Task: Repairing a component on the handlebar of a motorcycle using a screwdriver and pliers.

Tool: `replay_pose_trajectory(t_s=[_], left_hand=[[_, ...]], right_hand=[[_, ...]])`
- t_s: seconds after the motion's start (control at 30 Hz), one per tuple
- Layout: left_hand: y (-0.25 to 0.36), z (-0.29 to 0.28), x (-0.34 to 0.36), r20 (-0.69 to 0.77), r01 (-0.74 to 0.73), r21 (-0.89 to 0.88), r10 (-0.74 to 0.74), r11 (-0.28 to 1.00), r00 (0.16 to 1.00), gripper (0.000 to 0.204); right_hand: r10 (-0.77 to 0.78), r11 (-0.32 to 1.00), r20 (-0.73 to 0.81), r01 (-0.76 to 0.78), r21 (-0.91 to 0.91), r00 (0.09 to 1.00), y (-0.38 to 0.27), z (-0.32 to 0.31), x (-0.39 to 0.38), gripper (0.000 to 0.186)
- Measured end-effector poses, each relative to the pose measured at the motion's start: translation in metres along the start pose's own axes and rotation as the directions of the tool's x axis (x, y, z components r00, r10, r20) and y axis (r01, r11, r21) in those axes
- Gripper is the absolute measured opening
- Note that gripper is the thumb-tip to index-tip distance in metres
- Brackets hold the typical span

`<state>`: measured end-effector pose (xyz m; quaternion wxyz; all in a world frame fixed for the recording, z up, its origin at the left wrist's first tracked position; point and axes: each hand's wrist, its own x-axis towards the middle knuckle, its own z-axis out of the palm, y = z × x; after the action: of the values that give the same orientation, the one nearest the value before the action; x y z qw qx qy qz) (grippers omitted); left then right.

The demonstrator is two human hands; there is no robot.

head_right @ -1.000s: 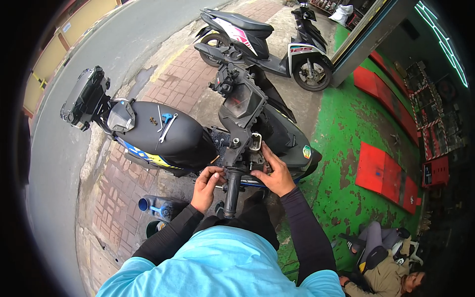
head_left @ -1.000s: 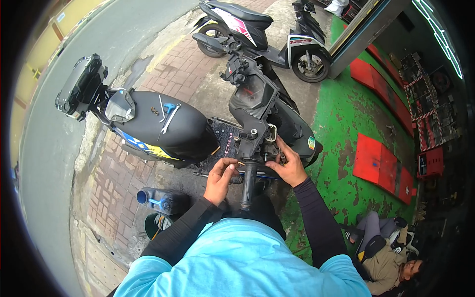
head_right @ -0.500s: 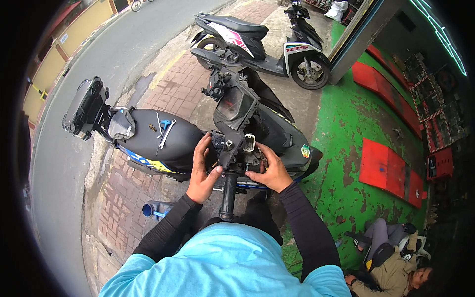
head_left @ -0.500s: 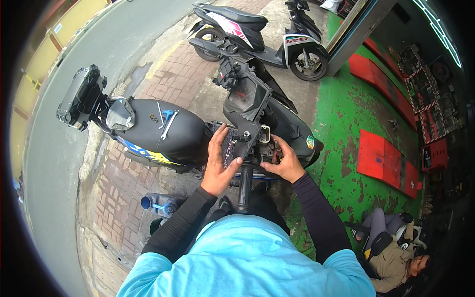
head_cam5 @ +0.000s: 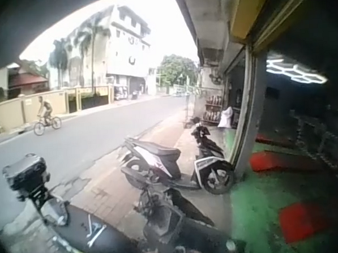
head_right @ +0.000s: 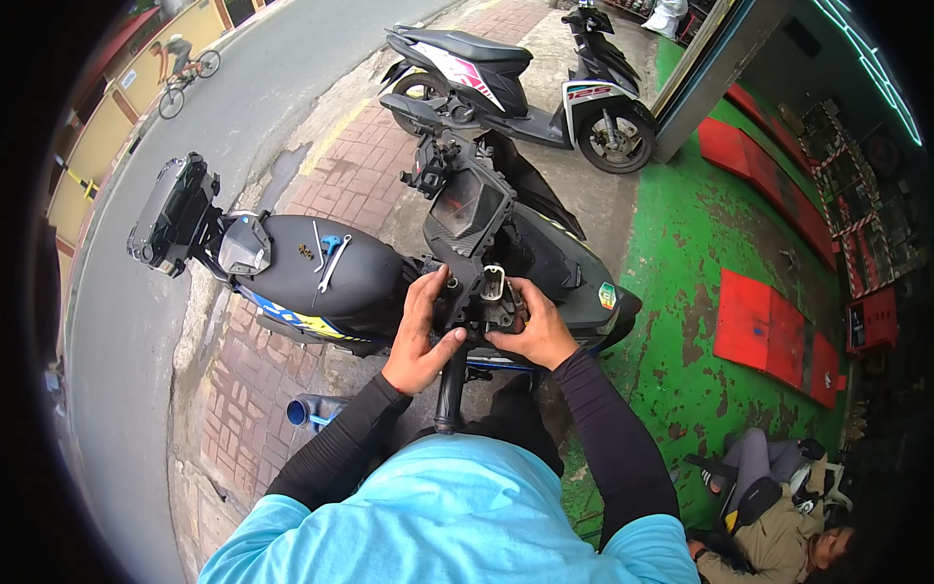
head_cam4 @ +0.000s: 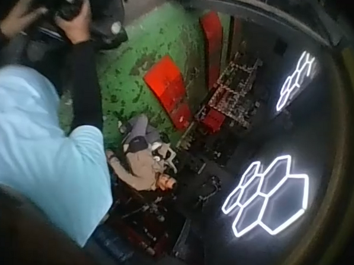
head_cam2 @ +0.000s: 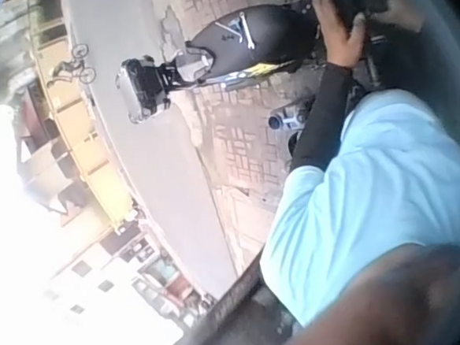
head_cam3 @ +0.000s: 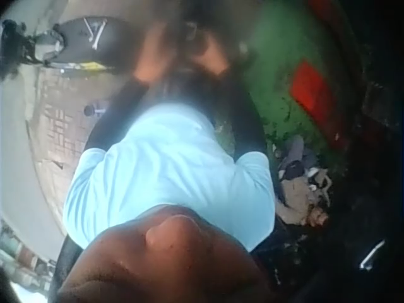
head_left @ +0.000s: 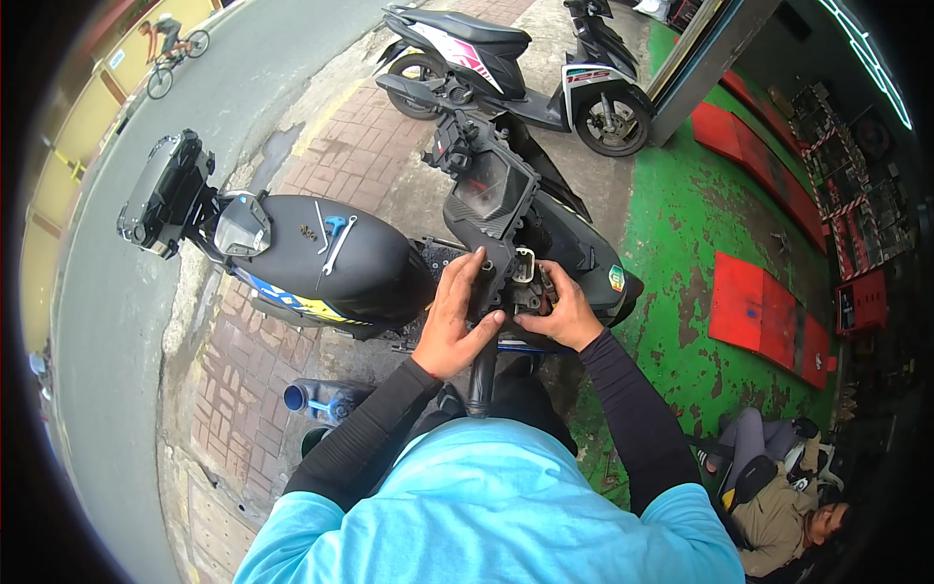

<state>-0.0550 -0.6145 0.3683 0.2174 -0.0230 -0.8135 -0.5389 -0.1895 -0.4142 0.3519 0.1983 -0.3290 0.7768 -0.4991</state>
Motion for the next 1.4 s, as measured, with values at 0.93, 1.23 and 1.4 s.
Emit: replay_pose_trajectory(t_s=[0.93, 1.23, 1.4], left_hand=[[-0.001, -0.014, 0.009, 0.062, -0.028, 0.011, 0.028, 1.0, 0.998, 0.074], [-0.001, -0.013, 0.007, 0.069, 0.031, -0.052, -0.027, 0.998, 0.997, 0.075], [-0.001, -0.012, 0.01, 0.059, -0.056, 0.005, 0.056, 0.998, 0.997, 0.074]], right_hand=[[-0.171, 0.981, -0.142, 0.154, -0.121, 0.975, 0.009, 0.003, 0.004, 0.061], [-0.121, 0.987, -0.235, 0.093, -0.13, 0.964, 0.011, 0.016, 0.001, 0.057], [-0.014, 1.0, -0.272, 0.009, -0.017, 0.962, 0.009, 0.021, -0.006, 0.062]])
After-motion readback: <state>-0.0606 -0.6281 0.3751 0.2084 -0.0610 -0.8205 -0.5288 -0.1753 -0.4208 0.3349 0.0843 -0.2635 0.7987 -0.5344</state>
